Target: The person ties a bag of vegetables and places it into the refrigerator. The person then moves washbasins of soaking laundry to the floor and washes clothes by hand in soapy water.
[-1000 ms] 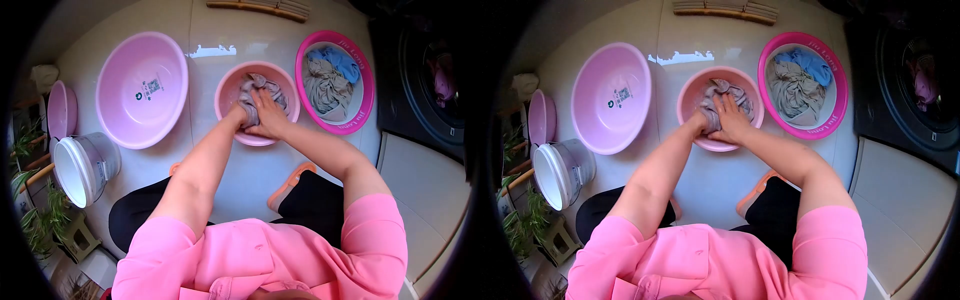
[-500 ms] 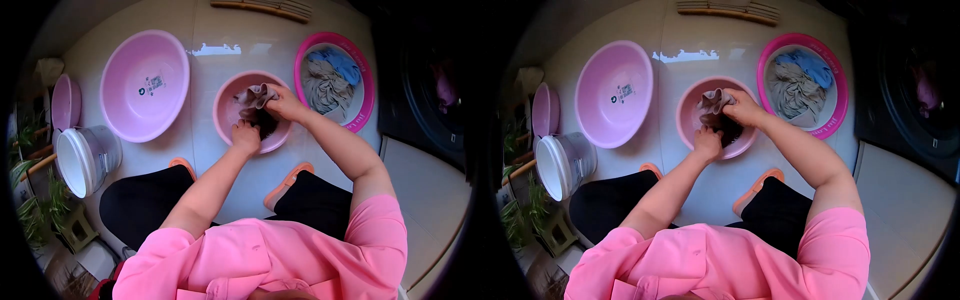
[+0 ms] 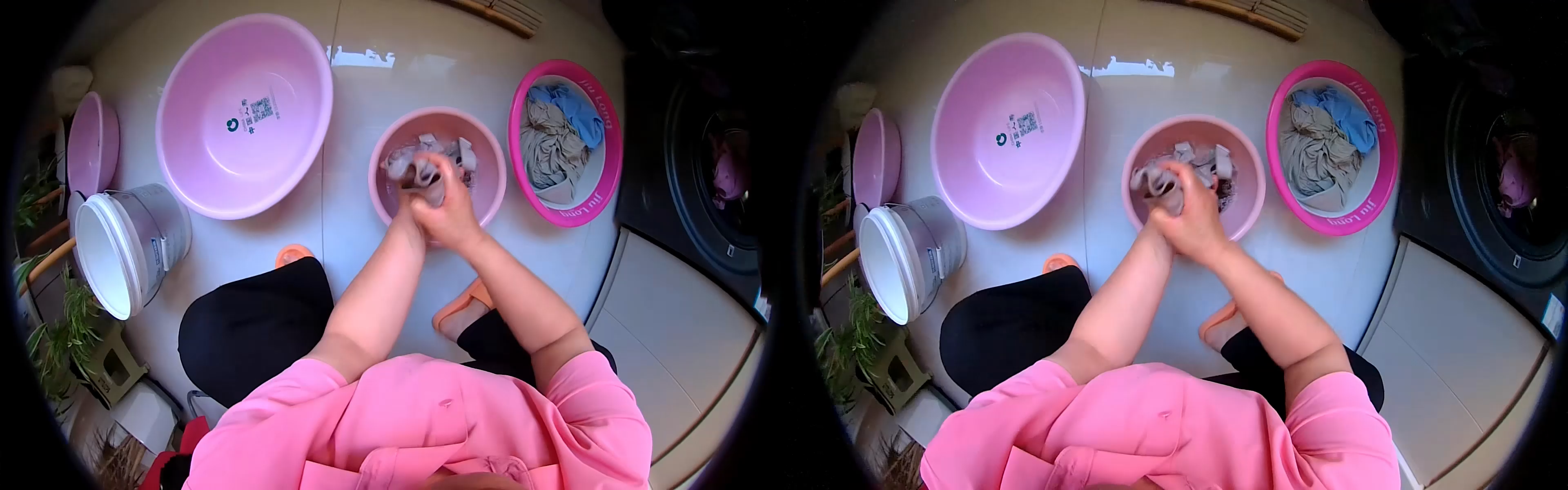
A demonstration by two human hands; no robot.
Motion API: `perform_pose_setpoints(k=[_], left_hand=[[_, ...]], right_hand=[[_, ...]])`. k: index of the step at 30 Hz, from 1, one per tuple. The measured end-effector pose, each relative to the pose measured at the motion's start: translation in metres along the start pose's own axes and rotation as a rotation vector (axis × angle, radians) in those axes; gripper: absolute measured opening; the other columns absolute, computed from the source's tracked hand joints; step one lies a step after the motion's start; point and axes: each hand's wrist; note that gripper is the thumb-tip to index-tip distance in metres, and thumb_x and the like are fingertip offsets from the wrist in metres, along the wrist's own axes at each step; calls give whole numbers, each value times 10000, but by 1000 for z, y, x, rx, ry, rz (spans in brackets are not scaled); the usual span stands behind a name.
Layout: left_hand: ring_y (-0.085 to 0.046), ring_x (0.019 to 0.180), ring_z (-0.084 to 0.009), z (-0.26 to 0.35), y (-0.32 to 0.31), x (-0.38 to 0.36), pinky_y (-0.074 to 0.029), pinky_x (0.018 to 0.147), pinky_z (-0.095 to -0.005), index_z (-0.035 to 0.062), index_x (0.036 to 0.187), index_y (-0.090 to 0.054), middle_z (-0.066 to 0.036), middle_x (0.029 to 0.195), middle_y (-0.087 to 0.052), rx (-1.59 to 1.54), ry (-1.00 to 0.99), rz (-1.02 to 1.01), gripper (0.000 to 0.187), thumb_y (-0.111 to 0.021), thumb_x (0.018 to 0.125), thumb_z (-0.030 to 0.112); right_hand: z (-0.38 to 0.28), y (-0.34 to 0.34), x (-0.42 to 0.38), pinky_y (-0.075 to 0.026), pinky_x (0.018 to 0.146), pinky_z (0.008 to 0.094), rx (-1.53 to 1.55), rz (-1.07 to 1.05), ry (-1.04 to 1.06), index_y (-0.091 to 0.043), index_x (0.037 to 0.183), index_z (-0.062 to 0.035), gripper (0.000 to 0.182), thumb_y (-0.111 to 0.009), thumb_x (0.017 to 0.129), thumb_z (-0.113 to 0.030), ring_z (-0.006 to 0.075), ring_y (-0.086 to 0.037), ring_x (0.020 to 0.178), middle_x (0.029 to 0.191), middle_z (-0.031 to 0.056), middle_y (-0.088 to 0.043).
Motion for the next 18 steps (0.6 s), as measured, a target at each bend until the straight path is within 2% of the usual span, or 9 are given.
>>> perform_pose_setpoints(k=[2, 3, 5, 6, 9, 12, 15, 16, 18], left_hand=[[-530, 1024, -242, -1, 13, -6, -439, 864, -392, 102, 1232, -426, -122, 1142, -520, 6, 36, -20, 689, -303, 836, 652], [-533, 1018, -242, -2, 13, -9, -441, 860, -390, 100, 1227, -431, -121, 1136, -523, 13, 43, -61, 676, -307, 841, 641], [-537, 1006, -243, -12, 7, -5, -444, 852, -387, 96, 1218, -439, -120, 1124, -529, 25, 18, 26, 650, -314, 851, 618], [-540, 1001, -244, -18, 1, -4, -446, 849, -386, 94, 1213, -443, -119, 1119, -532, 41, 1, 103, 637, -318, 856, 606], [-547, 983, -246, -17, 1, -2, -451, 837, -382, 87, 1199, -456, -117, 1101, -540, 76, 16, 206, 598, -329, 872, 572], [-554, 966, -247, -6, 15, 6, -456, 826, -377, 81, 1184, -468, -115, 1084, -549, 70, 59, 121, 560, -339, 887, 538], [-561, 949, -249, -19, 14, 11, -462, 815, -373, 75, 1170, -481, -112, 1067, -558, 72, 63, 214, 522, -350, 902, 504], [-572, 951, -252, -14, -14, -1, -460, 826, -399, 22, 1095, -531, -128, 1045, -588, 104, 78, 239, 365, -350, 926, 291], [-571, 919, -234, -5, -37, -5, -464, 787, -385, 9, 1089, -538, -128, 1018, -586, 311, 51, 364, 370, -366, 922, 292]], right_hand=[[-10, -11, -15, -478, 706, 402, -196, 38, -2, -525, 959, -45, 394, -672, 623, -187, 353, -592, 825, 883, 173, -601], [-7, -11, -14, -478, 706, 402, -202, 47, -7, -525, 959, -45, 394, -672, 623, -187, 353, -592, 825, 883, 173, -601], [0, -13, -13, -485, 654, 400, -293, 19, 41, -545, 912, -49, 345, -670, 638, -218, 346, -607, 759, 790, 174, -614], [22, -13, 5, -487, 623, 407, -261, 162, 7, -573, 862, -40, 316, -663, 650, -255, 346, -613, 693, 724, 175, -621], [56, -18, 31, -489, 629, 409, -125, 297, -174, -589, 843, -19, 317, -658, 656, -264, 345, -620, 694, 742, 184, -632], [26, -30, 8, -487, 621, 366, 19, 330, -87, -610, 876, 1, 297, -646, 673, -212, 273, -641, 674, 730, 167, -637], [58, -18, 18, -486, 629, 347, 40, 314, -117, -614, 867, 4, 274, -640, 684, -199, 259, -636, 656, 709, 154, -636], [65, -6, 30, -486, 635, 340, 34, 302, -179, -616, 861, 5, 264, -638, 689, -194, 257, -634, 649, 694, 147, -635], [67, 9, 41, -478, 679, 323, -13, 231, -167, -597, 926, -8, 274, -633, 710, -173, 212, -610, 727, 792, 108, -634]])
Point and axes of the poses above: each hand's wrist, its own x-axis towards the middle knuckle, its own y-axis out of the back of the hand, z = x × y
